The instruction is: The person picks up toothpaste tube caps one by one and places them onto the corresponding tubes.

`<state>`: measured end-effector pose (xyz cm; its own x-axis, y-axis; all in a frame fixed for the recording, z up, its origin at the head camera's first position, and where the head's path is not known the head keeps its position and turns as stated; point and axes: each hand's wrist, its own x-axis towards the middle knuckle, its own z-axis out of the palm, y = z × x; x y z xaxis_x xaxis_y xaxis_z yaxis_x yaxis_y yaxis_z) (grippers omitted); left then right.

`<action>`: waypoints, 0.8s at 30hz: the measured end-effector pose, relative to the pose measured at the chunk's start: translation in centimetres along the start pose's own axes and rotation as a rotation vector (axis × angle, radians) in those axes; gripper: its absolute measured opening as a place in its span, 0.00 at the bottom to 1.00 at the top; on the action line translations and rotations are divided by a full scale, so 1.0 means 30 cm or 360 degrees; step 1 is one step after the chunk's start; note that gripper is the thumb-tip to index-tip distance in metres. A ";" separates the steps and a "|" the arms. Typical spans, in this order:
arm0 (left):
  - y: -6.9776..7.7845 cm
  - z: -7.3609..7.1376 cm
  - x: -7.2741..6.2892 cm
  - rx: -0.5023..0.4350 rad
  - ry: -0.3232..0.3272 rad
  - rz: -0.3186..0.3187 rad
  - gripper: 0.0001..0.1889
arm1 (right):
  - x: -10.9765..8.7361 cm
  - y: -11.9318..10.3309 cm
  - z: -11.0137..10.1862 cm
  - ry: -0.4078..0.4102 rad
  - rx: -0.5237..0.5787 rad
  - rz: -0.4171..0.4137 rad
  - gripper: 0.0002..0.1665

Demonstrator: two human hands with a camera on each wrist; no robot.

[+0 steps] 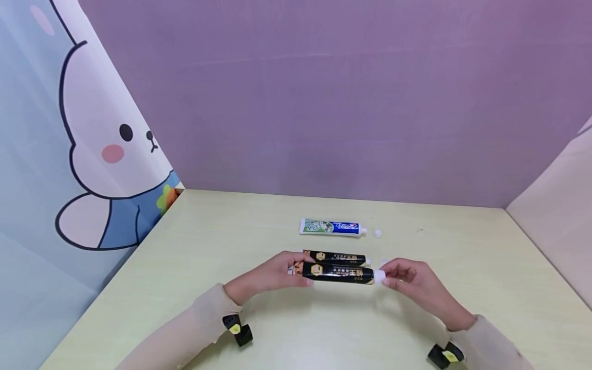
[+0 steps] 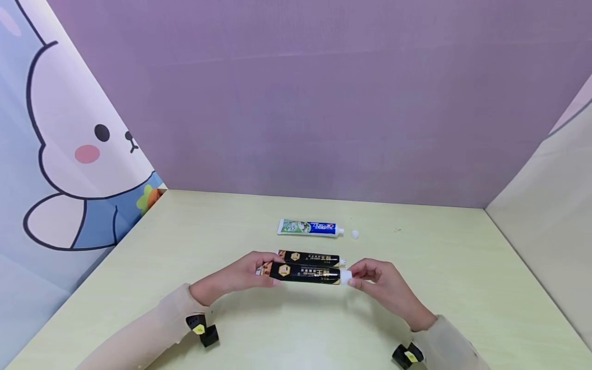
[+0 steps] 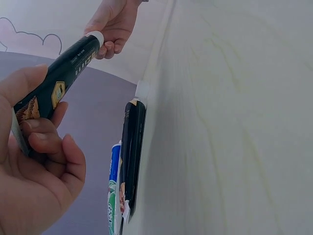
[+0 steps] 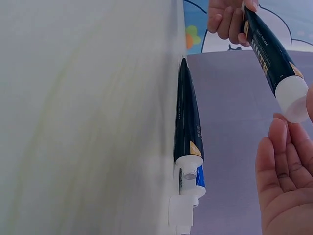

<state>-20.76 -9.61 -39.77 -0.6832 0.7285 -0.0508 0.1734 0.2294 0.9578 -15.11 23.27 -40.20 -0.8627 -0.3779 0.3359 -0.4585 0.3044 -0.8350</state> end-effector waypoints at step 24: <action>0.008 0.005 -0.004 -0.0018 0.0012 0.0019 0.19 | -0.004 -0.002 -0.006 -0.0039 0.0126 -0.0004 0.20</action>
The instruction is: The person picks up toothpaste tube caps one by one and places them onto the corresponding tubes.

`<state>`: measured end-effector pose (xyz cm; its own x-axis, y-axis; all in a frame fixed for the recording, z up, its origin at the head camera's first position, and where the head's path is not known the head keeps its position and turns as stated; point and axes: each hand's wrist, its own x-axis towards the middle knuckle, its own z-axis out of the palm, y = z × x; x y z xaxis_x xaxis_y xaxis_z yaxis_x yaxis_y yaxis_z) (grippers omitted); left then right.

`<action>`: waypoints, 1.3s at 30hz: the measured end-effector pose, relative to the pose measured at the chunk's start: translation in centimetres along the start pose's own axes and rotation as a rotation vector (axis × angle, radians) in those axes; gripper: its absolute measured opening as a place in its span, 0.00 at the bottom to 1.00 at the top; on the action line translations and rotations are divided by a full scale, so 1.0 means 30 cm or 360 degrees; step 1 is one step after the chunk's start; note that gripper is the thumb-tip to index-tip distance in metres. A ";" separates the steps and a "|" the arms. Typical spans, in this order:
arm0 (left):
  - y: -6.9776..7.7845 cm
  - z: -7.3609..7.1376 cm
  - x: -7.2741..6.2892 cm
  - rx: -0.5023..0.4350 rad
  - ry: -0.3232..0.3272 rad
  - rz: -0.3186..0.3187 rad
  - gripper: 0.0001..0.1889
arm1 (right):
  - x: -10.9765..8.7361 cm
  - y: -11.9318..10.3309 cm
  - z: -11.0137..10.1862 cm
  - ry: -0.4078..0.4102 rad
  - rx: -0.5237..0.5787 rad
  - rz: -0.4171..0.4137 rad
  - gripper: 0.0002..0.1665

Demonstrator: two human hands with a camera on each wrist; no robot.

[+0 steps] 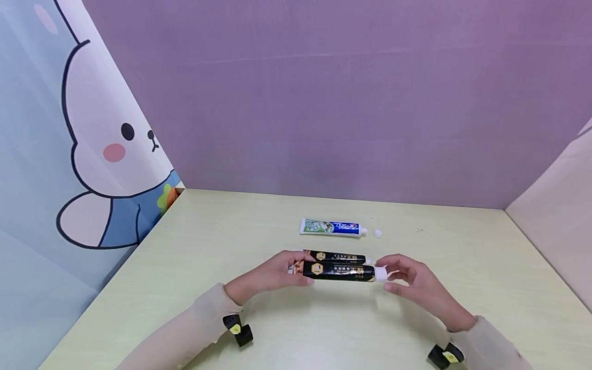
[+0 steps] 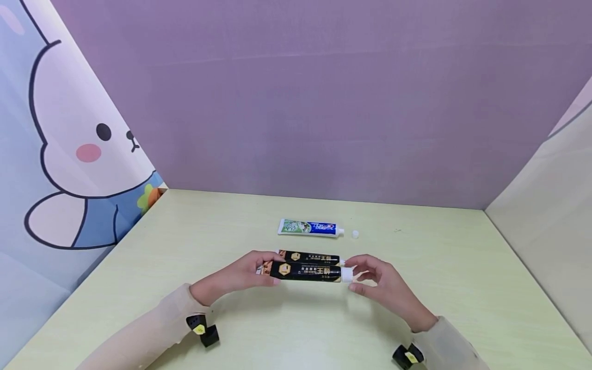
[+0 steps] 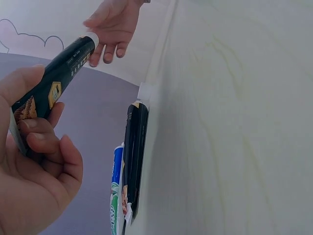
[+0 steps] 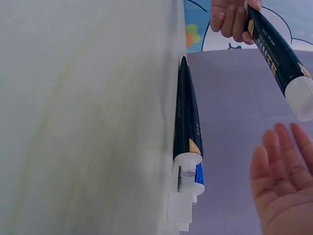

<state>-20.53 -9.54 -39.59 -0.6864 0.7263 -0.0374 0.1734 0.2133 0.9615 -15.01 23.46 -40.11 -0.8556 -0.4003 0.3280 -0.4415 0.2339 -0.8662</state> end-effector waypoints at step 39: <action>0.002 -0.003 0.003 -0.0032 -0.0018 0.0003 0.19 | 0.002 -0.015 0.016 0.0181 -0.0280 -0.0025 0.08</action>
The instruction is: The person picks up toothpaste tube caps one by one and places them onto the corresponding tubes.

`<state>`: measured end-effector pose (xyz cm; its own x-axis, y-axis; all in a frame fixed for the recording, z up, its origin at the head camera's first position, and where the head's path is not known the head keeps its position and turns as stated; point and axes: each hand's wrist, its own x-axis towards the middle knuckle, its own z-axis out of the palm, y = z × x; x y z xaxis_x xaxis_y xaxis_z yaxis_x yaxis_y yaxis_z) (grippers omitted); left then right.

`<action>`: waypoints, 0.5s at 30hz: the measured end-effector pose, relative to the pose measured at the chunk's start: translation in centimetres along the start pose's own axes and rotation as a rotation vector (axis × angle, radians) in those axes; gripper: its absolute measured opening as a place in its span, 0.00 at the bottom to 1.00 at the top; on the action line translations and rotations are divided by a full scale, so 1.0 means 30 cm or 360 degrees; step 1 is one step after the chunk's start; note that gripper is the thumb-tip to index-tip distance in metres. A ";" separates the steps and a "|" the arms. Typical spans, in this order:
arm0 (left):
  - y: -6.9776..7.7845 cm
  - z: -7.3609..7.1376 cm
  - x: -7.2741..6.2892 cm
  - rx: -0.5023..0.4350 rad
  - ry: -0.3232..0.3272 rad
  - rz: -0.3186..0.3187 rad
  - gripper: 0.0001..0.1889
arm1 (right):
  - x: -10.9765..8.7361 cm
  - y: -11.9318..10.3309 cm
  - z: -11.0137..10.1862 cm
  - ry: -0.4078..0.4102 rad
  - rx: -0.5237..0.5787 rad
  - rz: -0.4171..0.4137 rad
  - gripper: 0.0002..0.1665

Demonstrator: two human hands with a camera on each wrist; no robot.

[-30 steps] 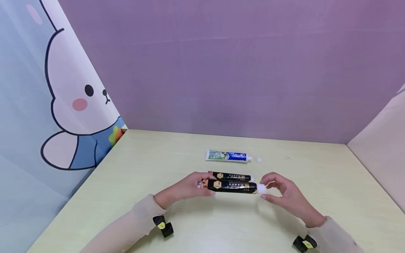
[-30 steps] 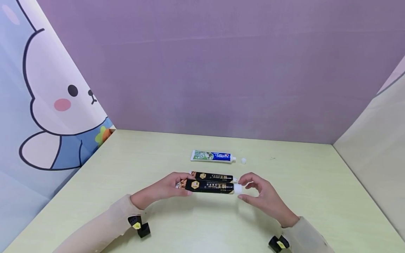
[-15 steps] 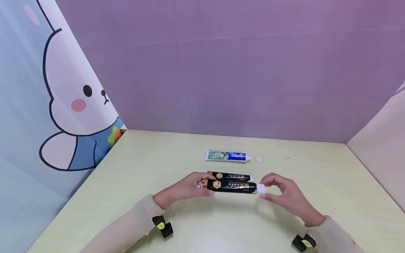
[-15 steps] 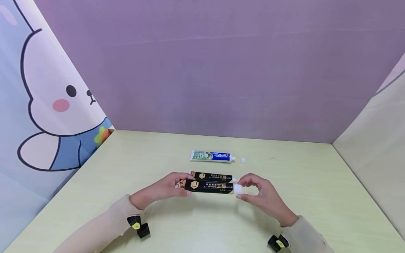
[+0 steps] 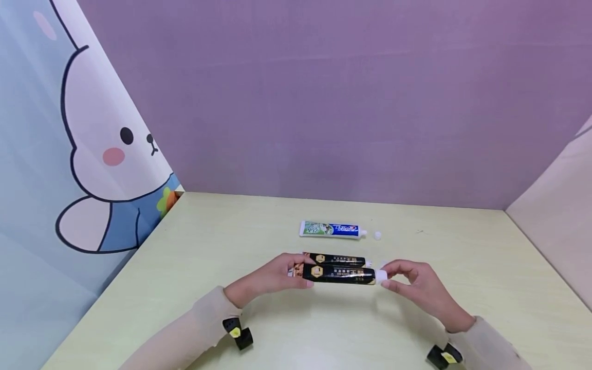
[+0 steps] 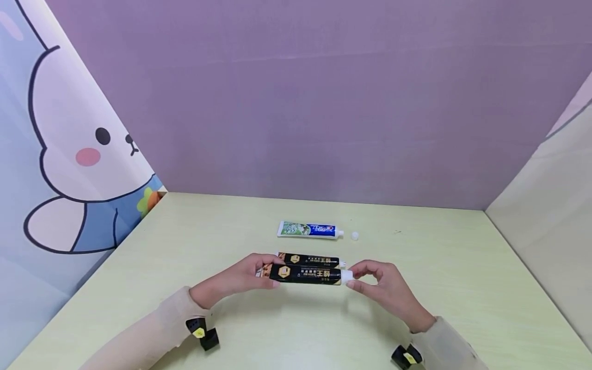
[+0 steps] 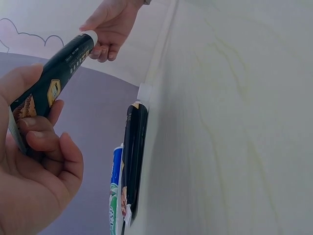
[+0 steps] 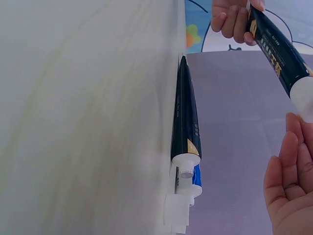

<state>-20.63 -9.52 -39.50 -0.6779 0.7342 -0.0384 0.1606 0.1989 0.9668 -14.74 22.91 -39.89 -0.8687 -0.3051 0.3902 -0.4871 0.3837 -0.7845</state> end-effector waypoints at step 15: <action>-0.002 0.003 -0.001 0.0008 0.0006 -0.0023 0.18 | -0.001 0.023 -0.003 -0.0053 -0.0001 -0.0018 0.05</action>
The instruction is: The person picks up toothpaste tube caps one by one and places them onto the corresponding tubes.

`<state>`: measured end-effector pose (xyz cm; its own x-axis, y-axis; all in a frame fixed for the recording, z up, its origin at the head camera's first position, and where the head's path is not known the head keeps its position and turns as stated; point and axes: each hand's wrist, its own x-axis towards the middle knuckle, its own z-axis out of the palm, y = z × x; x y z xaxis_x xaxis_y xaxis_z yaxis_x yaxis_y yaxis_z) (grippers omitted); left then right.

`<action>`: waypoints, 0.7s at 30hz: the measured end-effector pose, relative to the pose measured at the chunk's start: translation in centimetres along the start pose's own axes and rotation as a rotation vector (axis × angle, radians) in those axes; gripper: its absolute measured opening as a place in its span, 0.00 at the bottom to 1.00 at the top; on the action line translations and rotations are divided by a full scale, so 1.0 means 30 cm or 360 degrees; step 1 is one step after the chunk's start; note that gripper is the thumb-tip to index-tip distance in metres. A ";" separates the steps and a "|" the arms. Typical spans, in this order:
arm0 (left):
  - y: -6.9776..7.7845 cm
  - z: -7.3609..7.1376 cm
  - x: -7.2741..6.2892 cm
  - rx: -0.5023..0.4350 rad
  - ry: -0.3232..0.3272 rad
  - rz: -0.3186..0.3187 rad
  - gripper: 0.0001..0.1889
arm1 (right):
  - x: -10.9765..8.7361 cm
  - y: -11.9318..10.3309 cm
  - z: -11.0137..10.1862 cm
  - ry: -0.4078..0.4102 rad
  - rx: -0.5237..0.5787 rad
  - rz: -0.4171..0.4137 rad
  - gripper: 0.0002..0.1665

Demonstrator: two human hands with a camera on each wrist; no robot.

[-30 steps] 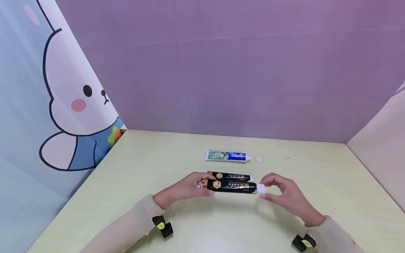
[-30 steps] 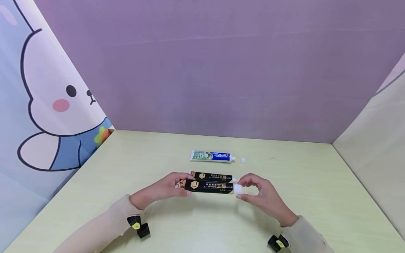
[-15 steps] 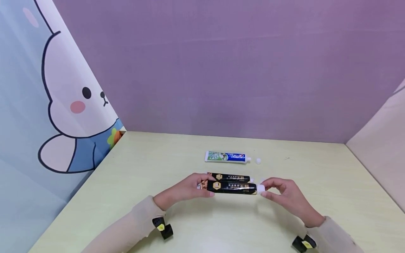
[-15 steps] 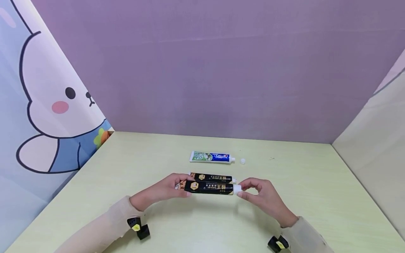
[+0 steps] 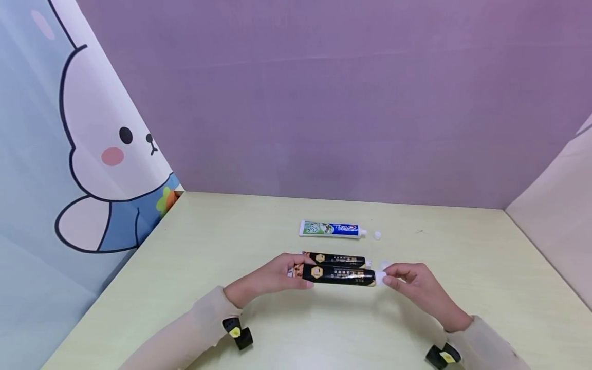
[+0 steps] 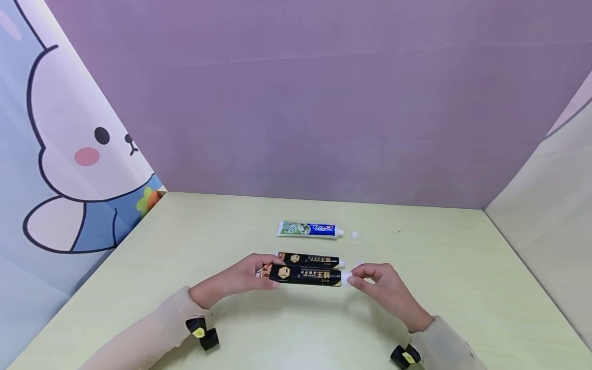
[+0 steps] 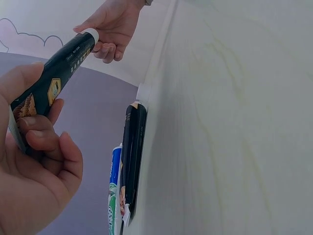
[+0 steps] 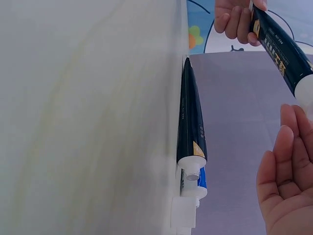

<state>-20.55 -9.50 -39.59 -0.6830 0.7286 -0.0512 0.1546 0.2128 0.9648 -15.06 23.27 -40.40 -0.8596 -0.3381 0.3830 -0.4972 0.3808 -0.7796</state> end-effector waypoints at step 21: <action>-0.011 -0.006 0.003 -0.0055 -0.0025 0.0035 0.19 | 0.011 0.015 -0.009 0.0038 -0.0153 -0.0426 0.31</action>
<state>-20.80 -9.62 -39.87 -0.6684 0.7430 -0.0336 0.1447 0.1742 0.9740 -15.61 23.57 -40.49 -0.6982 -0.4177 0.5814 -0.7147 0.3608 -0.5992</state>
